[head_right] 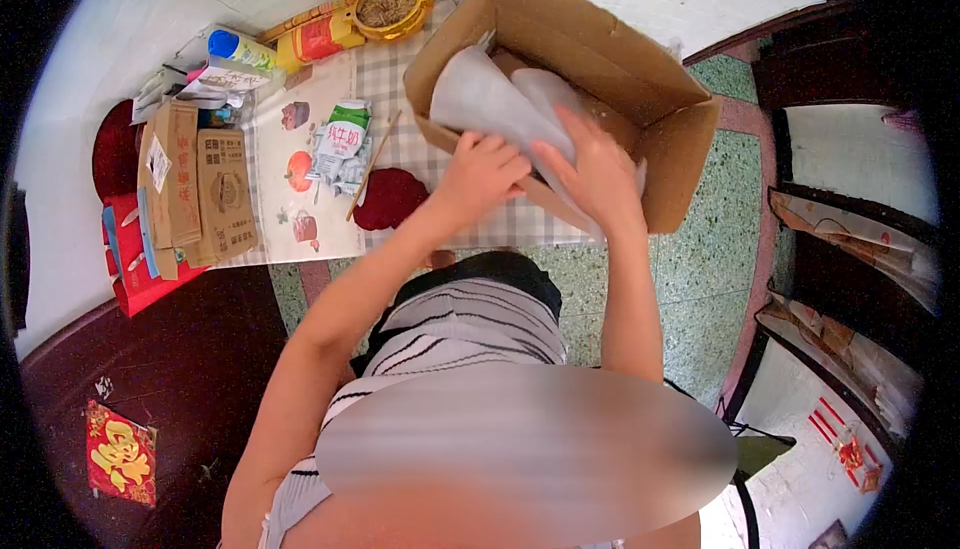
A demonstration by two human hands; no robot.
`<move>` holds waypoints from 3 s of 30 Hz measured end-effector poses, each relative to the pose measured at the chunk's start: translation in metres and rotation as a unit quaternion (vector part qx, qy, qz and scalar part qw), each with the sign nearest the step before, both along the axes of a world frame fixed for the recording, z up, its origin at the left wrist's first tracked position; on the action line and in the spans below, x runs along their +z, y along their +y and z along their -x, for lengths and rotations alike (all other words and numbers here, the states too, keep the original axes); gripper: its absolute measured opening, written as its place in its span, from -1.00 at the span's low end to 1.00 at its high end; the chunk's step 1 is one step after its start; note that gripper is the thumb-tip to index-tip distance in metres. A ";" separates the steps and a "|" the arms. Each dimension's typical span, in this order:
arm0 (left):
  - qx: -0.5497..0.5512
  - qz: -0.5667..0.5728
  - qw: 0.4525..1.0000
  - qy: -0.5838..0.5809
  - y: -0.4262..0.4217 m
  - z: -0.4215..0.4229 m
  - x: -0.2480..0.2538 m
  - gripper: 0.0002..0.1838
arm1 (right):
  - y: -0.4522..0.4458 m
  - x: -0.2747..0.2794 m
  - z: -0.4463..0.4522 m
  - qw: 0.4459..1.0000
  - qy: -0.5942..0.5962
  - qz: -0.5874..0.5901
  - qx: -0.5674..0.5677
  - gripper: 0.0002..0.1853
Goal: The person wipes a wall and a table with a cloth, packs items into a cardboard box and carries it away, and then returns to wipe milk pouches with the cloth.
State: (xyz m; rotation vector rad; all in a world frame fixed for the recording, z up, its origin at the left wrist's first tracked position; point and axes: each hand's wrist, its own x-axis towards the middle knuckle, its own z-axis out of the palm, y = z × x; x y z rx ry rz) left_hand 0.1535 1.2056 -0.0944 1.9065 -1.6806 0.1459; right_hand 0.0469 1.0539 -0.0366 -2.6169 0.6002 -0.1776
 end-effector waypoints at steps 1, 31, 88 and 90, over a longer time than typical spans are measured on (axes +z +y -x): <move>-0.014 -0.010 1.000 0.005 -0.003 -0.007 -0.001 -0.57 | 0.003 0.004 -0.002 0.997 0.014 -0.081 -0.017 -0.44; 0.287 0.144 0.881 0.347 -0.003 -0.061 0.061 -0.42 | -0.013 0.021 -0.002 0.999 0.031 0.002 0.017 -0.59; 0.469 0.163 0.336 0.800 0.063 -0.006 -0.017 -0.45 | -0.078 -0.026 -0.048 0.825 -0.385 -0.372 -0.181 -0.67; 0.479 0.175 0.351 0.785 0.052 -0.001 -0.019 -0.43 | -0.064 -0.032 -0.038 0.846 -0.291 -0.444 -0.043 -0.59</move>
